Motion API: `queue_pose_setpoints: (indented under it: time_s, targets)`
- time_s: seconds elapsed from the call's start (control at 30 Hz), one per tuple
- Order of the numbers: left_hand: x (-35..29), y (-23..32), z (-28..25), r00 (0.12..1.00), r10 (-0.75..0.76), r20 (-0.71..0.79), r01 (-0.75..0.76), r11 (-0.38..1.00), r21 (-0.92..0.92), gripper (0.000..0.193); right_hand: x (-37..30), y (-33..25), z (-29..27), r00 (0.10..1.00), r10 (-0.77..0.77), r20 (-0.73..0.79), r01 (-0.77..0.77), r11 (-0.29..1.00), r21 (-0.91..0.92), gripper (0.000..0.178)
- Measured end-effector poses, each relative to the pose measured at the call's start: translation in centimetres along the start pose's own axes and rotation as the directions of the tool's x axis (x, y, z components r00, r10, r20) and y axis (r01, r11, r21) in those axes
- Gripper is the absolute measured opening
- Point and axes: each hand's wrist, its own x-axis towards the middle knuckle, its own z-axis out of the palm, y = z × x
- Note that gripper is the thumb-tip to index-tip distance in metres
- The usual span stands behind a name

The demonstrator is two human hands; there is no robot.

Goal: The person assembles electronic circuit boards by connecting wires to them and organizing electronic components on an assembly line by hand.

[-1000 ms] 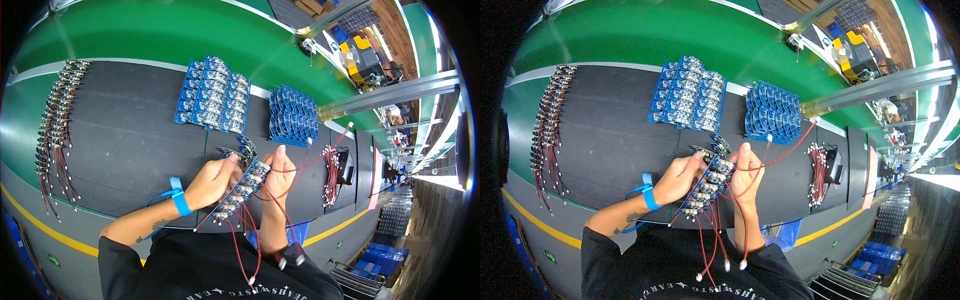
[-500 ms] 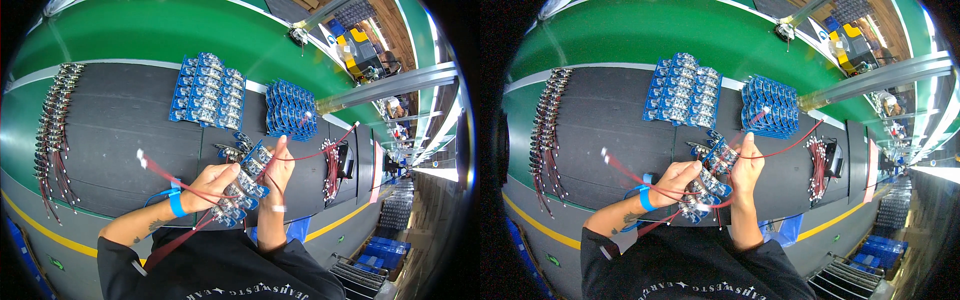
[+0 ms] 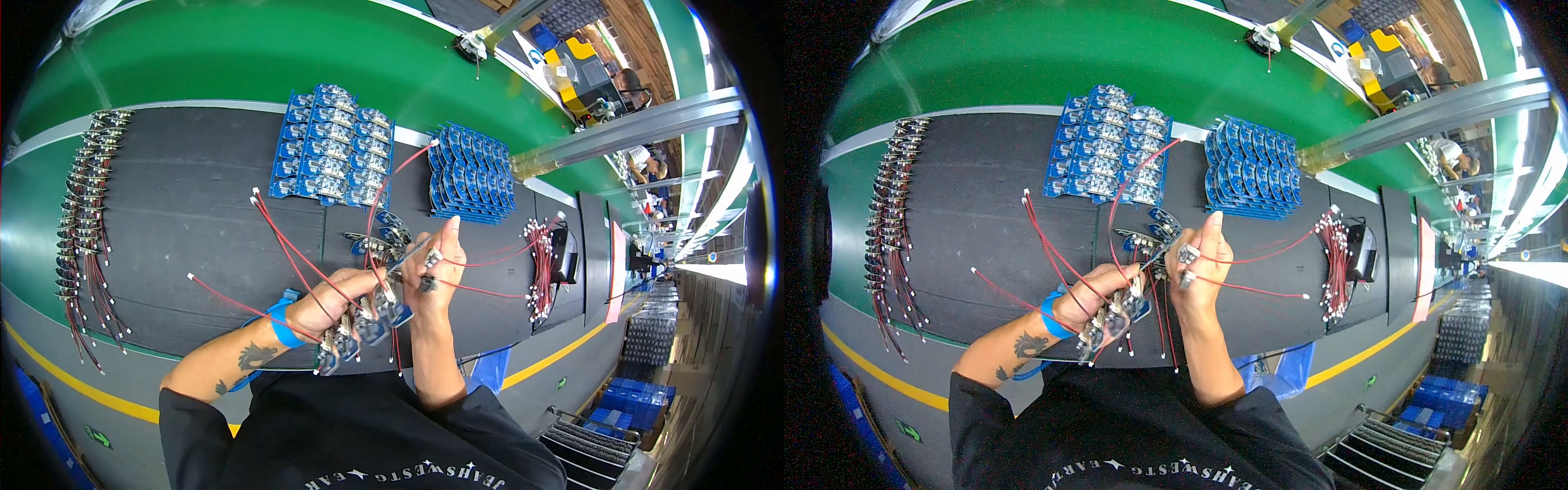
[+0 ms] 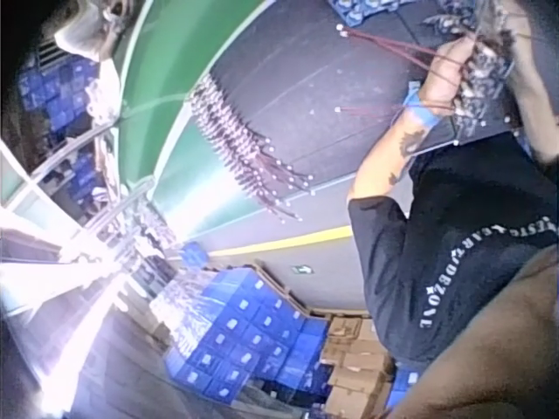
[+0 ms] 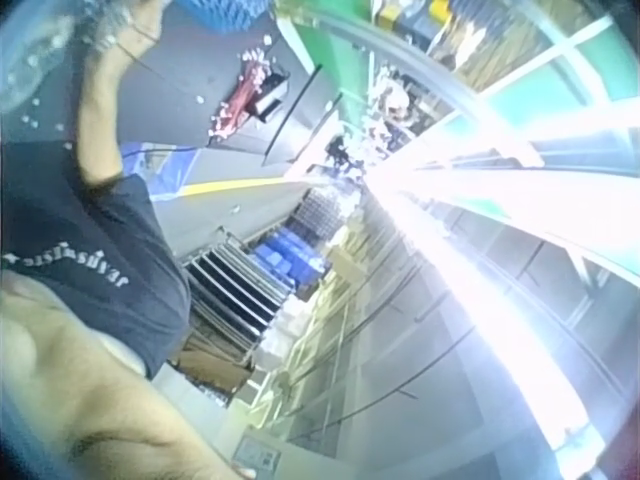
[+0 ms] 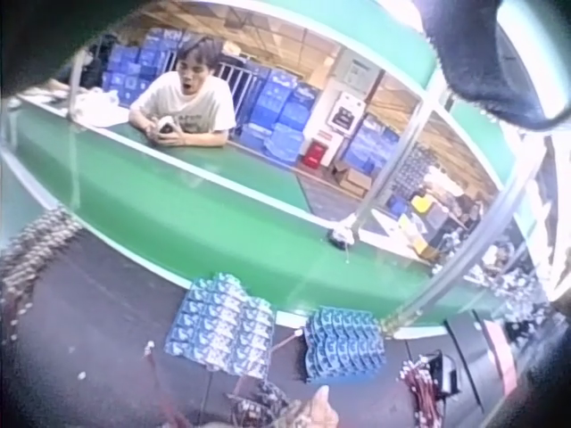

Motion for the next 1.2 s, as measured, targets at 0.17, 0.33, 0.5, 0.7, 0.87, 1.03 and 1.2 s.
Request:
queue_pose_setpoints:
  time_s: [0.17, 0.33, 0.5, 0.7, 0.87, 1.03, 1.2]
  targets:
    - [-0.5, 1.2, 1.6, 0.994, -0.005, -0.109, 0.010, 0.999, 0.043, 0.042, 0.7, -0.8, -0.7, 0.999, -0.034, 0.019, 0.034, 0.999, 0.000, 0.045]
    - [-0.2, 1.7, 1.1, 0.898, 0.376, -0.227, -0.307, 0.907, 0.288, 0.040, 2.7, -3.6, -8.7, 0.908, -0.416, 0.042, 0.287, 0.546, -0.788, 0.042]
    - [0.4, 1.2, 0.6, 0.806, 0.550, -0.216, -0.398, 0.776, 0.490, 0.040, 2.7, -4.5, -10.1, 0.829, -0.321, 0.458, 0.468, -0.051, -0.882, 0.017]
    - [0.3, 0.8, 0.7, 0.809, 0.528, -0.259, -0.379, 0.804, 0.458, 0.040, 0.7, -6.5, -6.2, 0.843, -0.442, 0.305, 0.400, 0.138, -0.906, 0.017]
    - [0.4, 0.9, 2.1, 0.750, 0.617, -0.238, -0.391, 0.704, 0.592, 0.035, -3.4, -4.1, -2.3, 0.958, 0.020, 0.288, 0.140, 0.840, -0.524, 0.028]
    - [0.2, 0.7, 1.6, 0.685, 0.659, -0.310, -0.342, 0.667, 0.662, 0.030, -4.1, 2.1, 0.3, 0.979, -0.191, 0.069, 0.194, 0.782, -0.593, 0.024]
    - [0.1, 1.0, 1.9, 0.722, 0.629, -0.288, -0.331, 0.679, 0.655, 0.033, -3.2, 2.0, 0.8, 0.931, -0.364, -0.021, 0.294, 0.783, -0.547, 0.027]
